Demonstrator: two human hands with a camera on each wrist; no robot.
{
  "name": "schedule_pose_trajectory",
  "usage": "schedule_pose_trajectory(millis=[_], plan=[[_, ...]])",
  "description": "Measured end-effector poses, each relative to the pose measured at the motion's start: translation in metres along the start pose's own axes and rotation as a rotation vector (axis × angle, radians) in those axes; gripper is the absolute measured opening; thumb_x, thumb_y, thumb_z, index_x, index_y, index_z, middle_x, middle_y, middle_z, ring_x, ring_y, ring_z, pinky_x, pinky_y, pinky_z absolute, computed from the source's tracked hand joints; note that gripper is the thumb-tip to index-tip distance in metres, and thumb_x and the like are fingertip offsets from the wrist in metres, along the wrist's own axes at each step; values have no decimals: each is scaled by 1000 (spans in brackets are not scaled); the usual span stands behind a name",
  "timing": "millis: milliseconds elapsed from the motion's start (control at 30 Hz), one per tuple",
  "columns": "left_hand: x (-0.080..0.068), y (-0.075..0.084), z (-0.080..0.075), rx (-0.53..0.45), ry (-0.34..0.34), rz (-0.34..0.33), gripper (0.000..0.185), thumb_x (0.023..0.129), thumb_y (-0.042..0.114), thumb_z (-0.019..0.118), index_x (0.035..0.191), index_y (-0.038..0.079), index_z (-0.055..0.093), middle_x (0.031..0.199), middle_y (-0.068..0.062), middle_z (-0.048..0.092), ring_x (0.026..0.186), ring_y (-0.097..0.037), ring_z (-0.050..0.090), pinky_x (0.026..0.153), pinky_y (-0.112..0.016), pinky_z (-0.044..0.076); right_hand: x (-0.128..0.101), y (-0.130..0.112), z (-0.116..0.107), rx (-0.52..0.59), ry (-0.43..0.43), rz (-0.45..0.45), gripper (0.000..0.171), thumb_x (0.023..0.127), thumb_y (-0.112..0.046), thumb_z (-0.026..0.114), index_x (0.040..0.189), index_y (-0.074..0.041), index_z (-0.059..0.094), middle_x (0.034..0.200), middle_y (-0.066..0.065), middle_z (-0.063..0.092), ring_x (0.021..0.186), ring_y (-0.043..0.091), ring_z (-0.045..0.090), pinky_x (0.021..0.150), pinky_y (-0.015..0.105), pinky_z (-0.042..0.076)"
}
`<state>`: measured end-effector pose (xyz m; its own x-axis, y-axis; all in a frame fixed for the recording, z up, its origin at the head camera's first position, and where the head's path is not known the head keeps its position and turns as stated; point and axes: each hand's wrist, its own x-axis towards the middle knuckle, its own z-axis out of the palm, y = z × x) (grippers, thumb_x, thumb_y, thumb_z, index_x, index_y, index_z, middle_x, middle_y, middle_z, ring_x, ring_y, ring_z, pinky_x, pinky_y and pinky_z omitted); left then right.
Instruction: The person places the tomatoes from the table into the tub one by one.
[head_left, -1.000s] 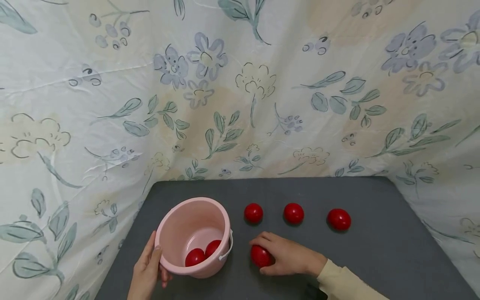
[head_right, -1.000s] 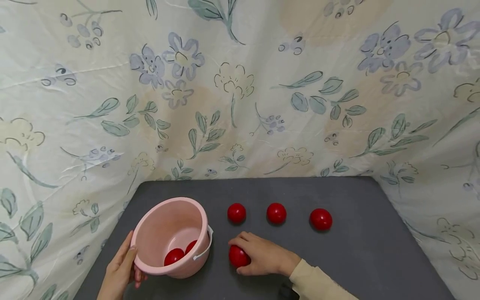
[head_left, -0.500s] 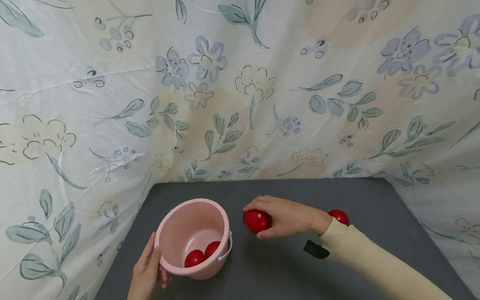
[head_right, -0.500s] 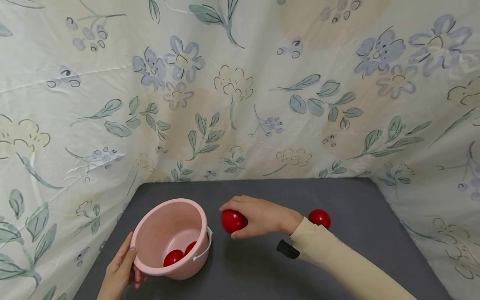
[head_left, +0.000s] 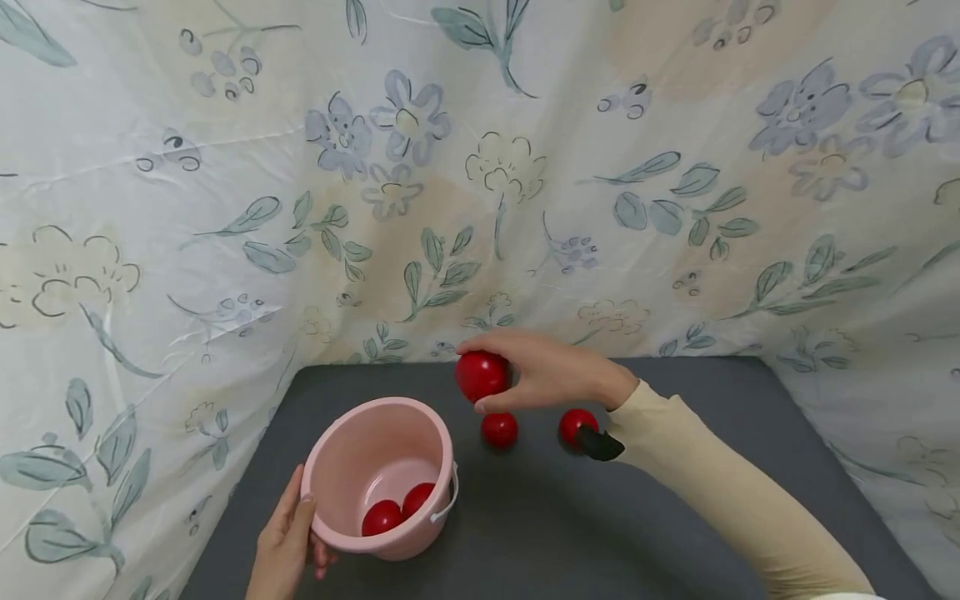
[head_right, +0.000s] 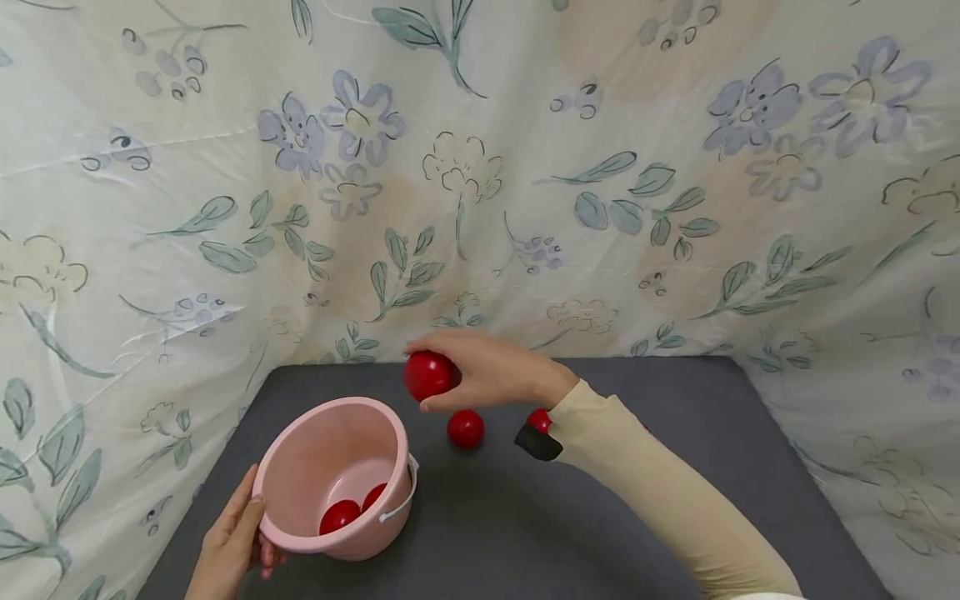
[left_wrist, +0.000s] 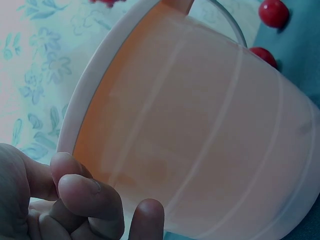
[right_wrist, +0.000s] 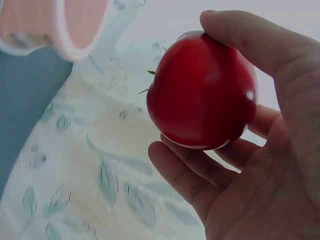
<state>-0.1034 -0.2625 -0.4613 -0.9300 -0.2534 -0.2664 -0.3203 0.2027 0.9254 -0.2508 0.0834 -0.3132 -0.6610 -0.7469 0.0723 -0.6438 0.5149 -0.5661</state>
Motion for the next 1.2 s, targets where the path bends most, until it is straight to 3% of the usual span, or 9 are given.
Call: schedule_pose_trajectory(millis=[267, 533, 733, 900, 1200], plan=[[1, -5, -3, -12, -4, 34, 61, 112, 30, 33, 165, 22, 3, 57, -6, 55, 48, -19, 57, 53, -31, 54, 46, -31, 23, -27, -61, -128, 76, 79, -36, 85, 146, -27, 49, 141, -10, 54, 125, 10, 50, 84, 22, 56], [-1, -6, -6, -16, 14, 78, 61, 112, 30, 35, 165, 19, 8, 54, -6, 54, 46, -20, 57, 50, -32, 53, 85, -54, 57, -75, -150, -158, 74, 80, -36, 84, 145, -26, 50, 138, -7, 57, 123, 10, 52, 84, 18, 55], [0, -6, -5, -35, -2, 68, 62, 111, 32, 36, 165, 19, 8, 55, -4, 54, 46, -19, 56, 49, -30, 52, 100, -46, 95, -42, -291, -135, 70, 83, -35, 82, 145, -25, 50, 130, -9, 58, 114, 4, 53, 80, 15, 53], [2, -6, -4, -45, -13, 55, 62, 111, 33, 37, 165, 20, 8, 56, -4, 54, 48, -20, 57, 49, -30, 51, 102, -30, 120, 7, -357, -123, 63, 82, -29, 84, 136, -25, 53, 125, -11, 59, 111, 2, 53, 78, 15, 54], [3, -4, -4, -68, -16, 69, 62, 111, 29, 36, 165, 18, 8, 55, -3, 53, 47, -17, 55, 48, -29, 51, 101, -24, 149, -297, -331, -109, 64, 75, -40, 88, 131, -28, 59, 119, -13, 63, 104, 3, 56, 74, 14, 53]])
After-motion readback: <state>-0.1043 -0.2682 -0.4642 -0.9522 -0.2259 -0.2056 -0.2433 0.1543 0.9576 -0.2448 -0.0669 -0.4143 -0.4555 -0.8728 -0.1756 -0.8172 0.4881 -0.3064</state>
